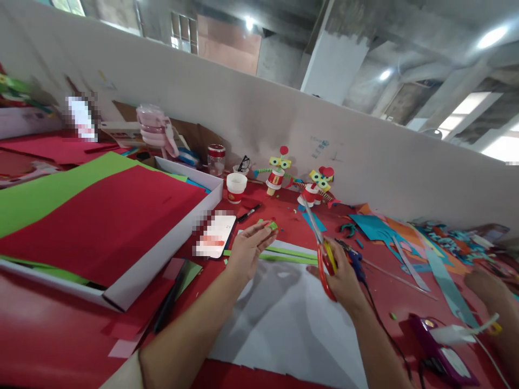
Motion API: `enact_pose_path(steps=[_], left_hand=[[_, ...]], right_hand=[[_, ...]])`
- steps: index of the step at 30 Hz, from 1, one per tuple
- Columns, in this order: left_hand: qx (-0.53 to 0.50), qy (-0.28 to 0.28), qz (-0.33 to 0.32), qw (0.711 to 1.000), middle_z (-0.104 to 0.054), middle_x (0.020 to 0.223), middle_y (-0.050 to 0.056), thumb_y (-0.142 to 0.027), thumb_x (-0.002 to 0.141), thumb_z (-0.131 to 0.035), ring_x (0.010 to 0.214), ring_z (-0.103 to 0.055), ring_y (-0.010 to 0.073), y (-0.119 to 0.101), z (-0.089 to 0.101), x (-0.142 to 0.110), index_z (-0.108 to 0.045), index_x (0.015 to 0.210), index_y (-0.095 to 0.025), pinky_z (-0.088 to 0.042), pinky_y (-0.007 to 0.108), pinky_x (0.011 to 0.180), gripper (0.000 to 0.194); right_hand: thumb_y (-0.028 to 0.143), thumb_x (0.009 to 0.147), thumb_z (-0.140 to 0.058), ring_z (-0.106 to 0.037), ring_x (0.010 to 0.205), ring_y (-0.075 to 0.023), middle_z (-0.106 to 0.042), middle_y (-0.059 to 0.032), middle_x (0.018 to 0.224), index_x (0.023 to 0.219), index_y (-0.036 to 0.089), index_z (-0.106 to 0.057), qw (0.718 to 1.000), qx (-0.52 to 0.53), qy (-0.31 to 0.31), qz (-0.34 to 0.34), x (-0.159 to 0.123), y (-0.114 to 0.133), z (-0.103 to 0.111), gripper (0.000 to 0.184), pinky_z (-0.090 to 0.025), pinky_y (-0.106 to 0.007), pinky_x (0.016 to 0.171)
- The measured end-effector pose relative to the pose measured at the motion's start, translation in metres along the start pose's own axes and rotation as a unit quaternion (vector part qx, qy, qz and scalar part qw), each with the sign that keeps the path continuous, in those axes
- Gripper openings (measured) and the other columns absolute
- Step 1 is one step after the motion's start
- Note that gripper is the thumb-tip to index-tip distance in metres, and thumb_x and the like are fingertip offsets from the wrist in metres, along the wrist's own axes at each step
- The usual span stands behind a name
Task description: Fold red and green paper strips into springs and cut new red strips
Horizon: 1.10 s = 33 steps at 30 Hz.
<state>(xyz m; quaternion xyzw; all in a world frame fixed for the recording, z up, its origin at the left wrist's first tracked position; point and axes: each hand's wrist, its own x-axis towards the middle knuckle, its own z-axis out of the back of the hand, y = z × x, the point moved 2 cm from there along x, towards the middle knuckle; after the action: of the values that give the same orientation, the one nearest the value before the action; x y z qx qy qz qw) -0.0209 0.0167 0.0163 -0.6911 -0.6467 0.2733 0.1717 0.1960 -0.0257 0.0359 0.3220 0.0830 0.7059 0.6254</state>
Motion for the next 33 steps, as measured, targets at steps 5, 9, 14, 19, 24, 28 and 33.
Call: enact_pose_path(steps=[5, 9, 14, 19, 24, 28, 33], left_hand=[[-0.045, 0.007, 0.048, 0.998, -0.073, 0.077, 0.007, -0.01, 0.066, -0.073, 0.076, -0.07, 0.017, -0.005, -0.001, 0.0, -0.068, 0.079, -0.011, -0.056, 0.027, 0.077, 0.014], [-0.038, 0.004, 0.049, 0.998, -0.073, 0.078, 0.006, -0.008, 0.068, -0.071, 0.069, -0.069, 0.0143, -0.006, -0.001, -0.001, -0.068, 0.085, -0.012, -0.056, 0.023, 0.065, 0.017], [-0.05, 0.015, 0.038, 0.998, -0.073, 0.076, 0.006, -0.007, 0.068, -0.07, 0.068, -0.069, 0.0136, -0.007, -0.003, -0.003, -0.068, 0.083, -0.012, -0.056, 0.022, 0.065, 0.016], [-0.058, 0.023, 0.042, 0.997, -0.073, 0.075, 0.005, -0.009, 0.065, -0.074, 0.068, -0.069, 0.0143, -0.007, -0.004, -0.004, -0.068, 0.077, -0.013, -0.057, 0.025, 0.07, 0.014], [-0.046, 0.027, 0.037, 0.998, -0.073, 0.074, 0.005, -0.009, 0.062, -0.076, 0.068, -0.068, 0.0152, -0.007, -0.004, -0.004, -0.068, 0.076, -0.012, -0.056, 0.028, 0.071, 0.017], [-0.034, 0.045, 0.043, 0.998, -0.073, 0.074, 0.005, -0.008, 0.061, -0.076, 0.069, -0.068, 0.0144, -0.006, -0.005, -0.005, -0.07, 0.079, -0.012, -0.056, 0.027, 0.073, 0.02], [-0.027, 0.057, 0.051, 0.997, -0.072, 0.072, 0.005, -0.01, 0.06, -0.078, 0.066, -0.067, 0.0136, -0.006, -0.005, -0.006, -0.071, 0.079, -0.011, -0.056, 0.025, 0.069, 0.021]], right_hand=[[0.04, 0.071, -0.069, -0.061, 0.095, -0.0232, -0.061, -0.0076, 0.109, 0.116, 0.023, -0.044, 0.998, 0.006, 0.065, 0.019, -0.036, 0.018, -0.01, 0.054, -0.052, -0.036, 0.079], [0.038, 0.072, -0.068, -0.058, 0.102, -0.0267, -0.06, -0.0097, 0.111, 0.114, 0.023, -0.048, 0.995, -0.063, 0.031, 0.064, -0.034, 0.032, -0.013, 0.049, -0.05, -0.04, 0.082], [0.039, 0.075, -0.067, -0.058, 0.099, -0.0265, -0.062, -0.0095, 0.107, 0.116, 0.023, -0.05, 0.99, -0.098, -0.02, 0.102, -0.029, 0.033, -0.016, 0.047, -0.05, -0.04, 0.08], [0.036, 0.077, -0.066, -0.061, 0.095, -0.0231, -0.064, -0.0066, 0.105, 0.116, 0.026, -0.051, 0.987, -0.101, -0.03, 0.118, -0.031, 0.032, -0.018, 0.043, -0.052, -0.034, 0.075], [0.034, 0.079, -0.065, -0.063, 0.093, -0.0236, -0.066, -0.0074, 0.102, 0.117, 0.024, -0.052, 0.977, -0.126, -0.04, 0.166, -0.033, 0.031, -0.013, 0.042, -0.052, -0.034, 0.075], [0.032, 0.081, -0.063, -0.062, 0.091, -0.0239, -0.065, -0.0088, 0.102, 0.122, 0.024, -0.05, 0.973, -0.124, -0.036, 0.191, -0.036, 0.026, -0.009, 0.043, -0.052, -0.034, 0.073], [0.031, 0.083, -0.062, -0.061, 0.093, -0.0252, -0.064, -0.0103, 0.1, 0.125, 0.022, -0.048, 0.969, -0.131, -0.028, 0.206, -0.039, 0.019, -0.008, 0.045, -0.051, -0.037, 0.077]])
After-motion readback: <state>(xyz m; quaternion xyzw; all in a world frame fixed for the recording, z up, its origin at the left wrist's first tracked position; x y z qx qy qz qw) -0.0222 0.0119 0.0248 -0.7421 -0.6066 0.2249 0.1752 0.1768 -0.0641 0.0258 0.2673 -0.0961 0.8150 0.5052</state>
